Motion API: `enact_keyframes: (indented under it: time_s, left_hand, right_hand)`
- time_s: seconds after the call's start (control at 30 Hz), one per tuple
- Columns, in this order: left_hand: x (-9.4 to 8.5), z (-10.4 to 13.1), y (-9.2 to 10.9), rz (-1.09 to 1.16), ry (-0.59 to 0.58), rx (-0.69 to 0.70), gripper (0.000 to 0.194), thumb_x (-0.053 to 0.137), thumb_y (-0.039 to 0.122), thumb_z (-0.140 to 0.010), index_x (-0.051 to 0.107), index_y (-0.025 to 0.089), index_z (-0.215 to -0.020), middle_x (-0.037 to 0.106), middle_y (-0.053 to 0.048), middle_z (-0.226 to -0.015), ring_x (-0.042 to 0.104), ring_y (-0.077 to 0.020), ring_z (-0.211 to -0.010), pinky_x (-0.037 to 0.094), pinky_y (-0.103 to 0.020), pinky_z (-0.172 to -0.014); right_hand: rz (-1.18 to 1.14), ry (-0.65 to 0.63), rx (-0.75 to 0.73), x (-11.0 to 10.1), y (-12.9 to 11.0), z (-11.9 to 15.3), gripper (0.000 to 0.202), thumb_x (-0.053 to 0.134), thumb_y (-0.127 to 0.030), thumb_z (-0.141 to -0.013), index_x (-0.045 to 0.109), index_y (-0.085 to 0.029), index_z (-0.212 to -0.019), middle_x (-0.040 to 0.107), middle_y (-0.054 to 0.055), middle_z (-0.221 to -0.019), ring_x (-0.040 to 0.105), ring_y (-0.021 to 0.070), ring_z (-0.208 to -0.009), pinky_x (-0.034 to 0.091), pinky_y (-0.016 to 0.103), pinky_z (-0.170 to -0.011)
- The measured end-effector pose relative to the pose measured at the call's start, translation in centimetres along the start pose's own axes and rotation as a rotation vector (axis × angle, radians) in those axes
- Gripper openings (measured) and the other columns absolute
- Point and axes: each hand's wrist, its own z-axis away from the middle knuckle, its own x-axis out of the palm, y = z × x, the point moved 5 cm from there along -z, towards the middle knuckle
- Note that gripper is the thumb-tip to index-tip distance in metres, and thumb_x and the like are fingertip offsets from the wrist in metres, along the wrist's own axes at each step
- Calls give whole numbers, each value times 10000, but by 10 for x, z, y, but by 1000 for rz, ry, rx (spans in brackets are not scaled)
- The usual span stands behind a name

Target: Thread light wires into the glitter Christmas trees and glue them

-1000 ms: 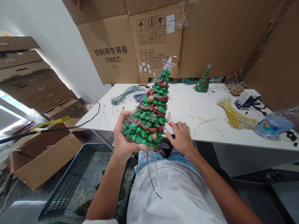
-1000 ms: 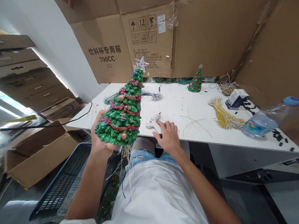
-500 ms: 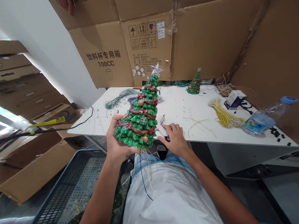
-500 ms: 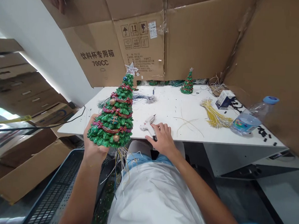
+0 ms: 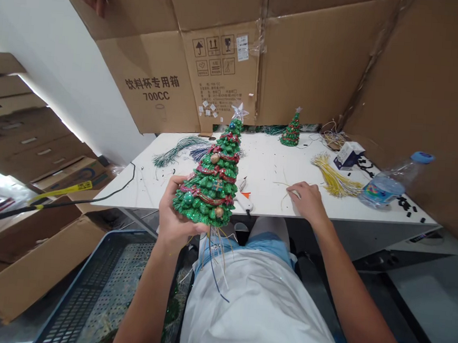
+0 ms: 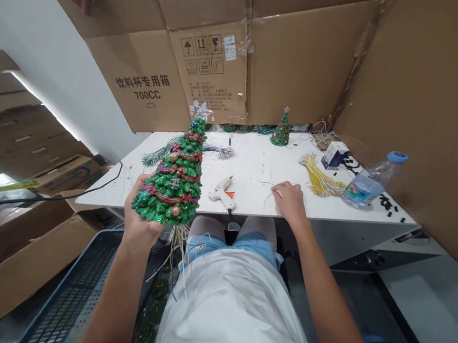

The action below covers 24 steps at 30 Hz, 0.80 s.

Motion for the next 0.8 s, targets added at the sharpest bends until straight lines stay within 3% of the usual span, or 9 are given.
enact_keyframes:
  time_s: [0.13,0.33,0.5,0.53,0.63,0.7,0.8]
  left_hand:
    - [2,-1,-1,-1,-13,-8,978,1122,641,-382,682,247,-1162,752,-61,-1095,773,-274,-992,649,-363,-861]
    - [-1,-2,-2,-6,-23,-17,976,1117,642,-404,670,246,-1176,749,-55,-1080,765,-249,-936,641,-334,-806]
    - [10,4,-11,89,-53,-118,964,1095,677,-428,679,265,-1194,763,-63,-1118,794,-281,-971,666,-365,-806]
    - [15,6,-12,125,-68,-145,956,1086,691,-441,680,276,-1201,771,-66,-1135,802,-301,-1006,677,-392,-833]
    - [32,15,-17,207,-119,-228,901,1021,777,-516,716,302,-1218,804,-85,-1151,811,-368,-1102,693,-502,-927]
    - [42,21,-22,228,-148,-288,840,939,848,-592,756,305,-1207,825,-97,-1104,812,-407,-1133,693,-561,-954]
    - [52,31,-33,276,-179,-372,838,794,958,-670,780,324,-1218,844,-91,-1045,806,-430,-1168,685,-614,-984]
  right_hand:
    - [-53,21,-31,-4,-7,-3,235,613,-245,-983,813,-232,-860,747,153,-1050,531,344,-1000,438,528,-975]
    - [-244,202,-10,-37,-32,-7,228,520,-347,-1077,721,-243,-1046,718,149,-1079,577,350,-1037,459,536,-1007]
    - [-541,300,62,-65,-62,-2,208,453,-469,-1137,544,-285,-1171,758,70,-1011,640,228,-780,544,395,-762]
    - [-647,259,66,-68,-72,0,204,479,-492,-1131,533,-295,-1149,763,44,-976,632,202,-723,542,359,-710]
    - [-1326,-65,201,-63,-108,11,284,754,-516,-1006,590,-298,-1088,767,11,-959,610,157,-668,518,307,-640]
    - [-1501,-159,264,-64,-131,19,335,843,-504,-952,610,-294,-1068,772,1,-947,616,143,-655,505,287,-608]
    - [-1543,-215,255,-68,-155,27,350,851,-529,-953,611,-297,-1057,773,-8,-926,655,152,-653,531,300,-606]
